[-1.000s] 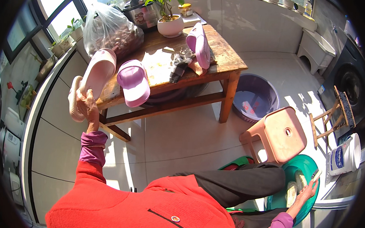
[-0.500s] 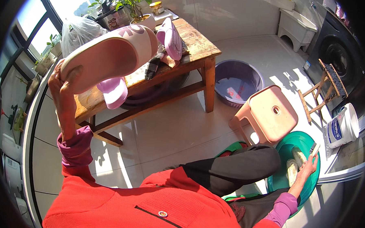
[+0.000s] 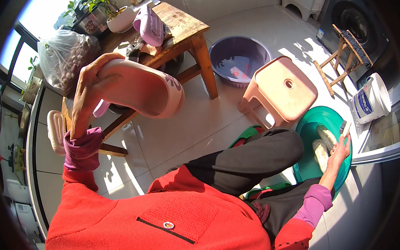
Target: The person scrubs a pair of white slippers with a brush in a green basin of water, rinses them, and places them on a nearby wooden table. They then pick up a purple slipper from the table, inspect it, and return to scrubbing the white slippers.
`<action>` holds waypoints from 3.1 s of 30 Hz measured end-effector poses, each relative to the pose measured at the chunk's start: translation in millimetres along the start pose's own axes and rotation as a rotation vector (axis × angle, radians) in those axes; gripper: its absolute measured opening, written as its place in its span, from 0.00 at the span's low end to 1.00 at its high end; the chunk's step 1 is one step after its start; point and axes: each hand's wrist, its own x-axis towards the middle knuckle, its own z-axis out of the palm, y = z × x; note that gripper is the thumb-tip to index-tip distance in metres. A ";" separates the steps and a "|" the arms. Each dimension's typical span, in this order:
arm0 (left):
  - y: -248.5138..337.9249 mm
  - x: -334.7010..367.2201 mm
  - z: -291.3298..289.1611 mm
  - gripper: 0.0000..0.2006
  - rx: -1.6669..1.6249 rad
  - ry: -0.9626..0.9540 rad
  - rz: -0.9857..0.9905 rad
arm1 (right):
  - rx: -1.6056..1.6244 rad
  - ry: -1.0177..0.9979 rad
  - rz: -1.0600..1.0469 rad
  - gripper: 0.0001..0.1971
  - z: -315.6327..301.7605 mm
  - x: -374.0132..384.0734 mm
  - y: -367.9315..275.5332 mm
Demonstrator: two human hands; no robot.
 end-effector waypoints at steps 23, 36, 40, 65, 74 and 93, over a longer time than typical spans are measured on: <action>-108.1 -92.3 74.8 0.19 0.111 -0.008 0.017 | -0.036 -0.014 -0.010 0.20 2.2 10.1 9.5; -65.9 -69.1 -8.1 0.23 -0.644 0.736 0.082 | -0.018 -0.006 0.007 0.22 3.9 13.6 9.5; -99.3 -68.3 -47.0 0.16 -0.577 1.151 0.103 | 0.002 -0.022 -0.003 0.21 4.5 12.3 10.0; -227.0 -123.0 -41.0 0.18 0.538 1.097 -0.627 | -0.020 -0.031 -0.016 0.21 6.9 12.0 12.6; -231.7 -116.9 -43.4 0.20 0.570 1.023 -0.735 | -0.041 -0.057 -0.027 0.18 4.5 13.1 13.6; -231.1 -114.9 -41.1 0.20 0.452 1.047 -0.615 | -0.016 -0.036 -0.018 0.23 4.6 15.4 16.6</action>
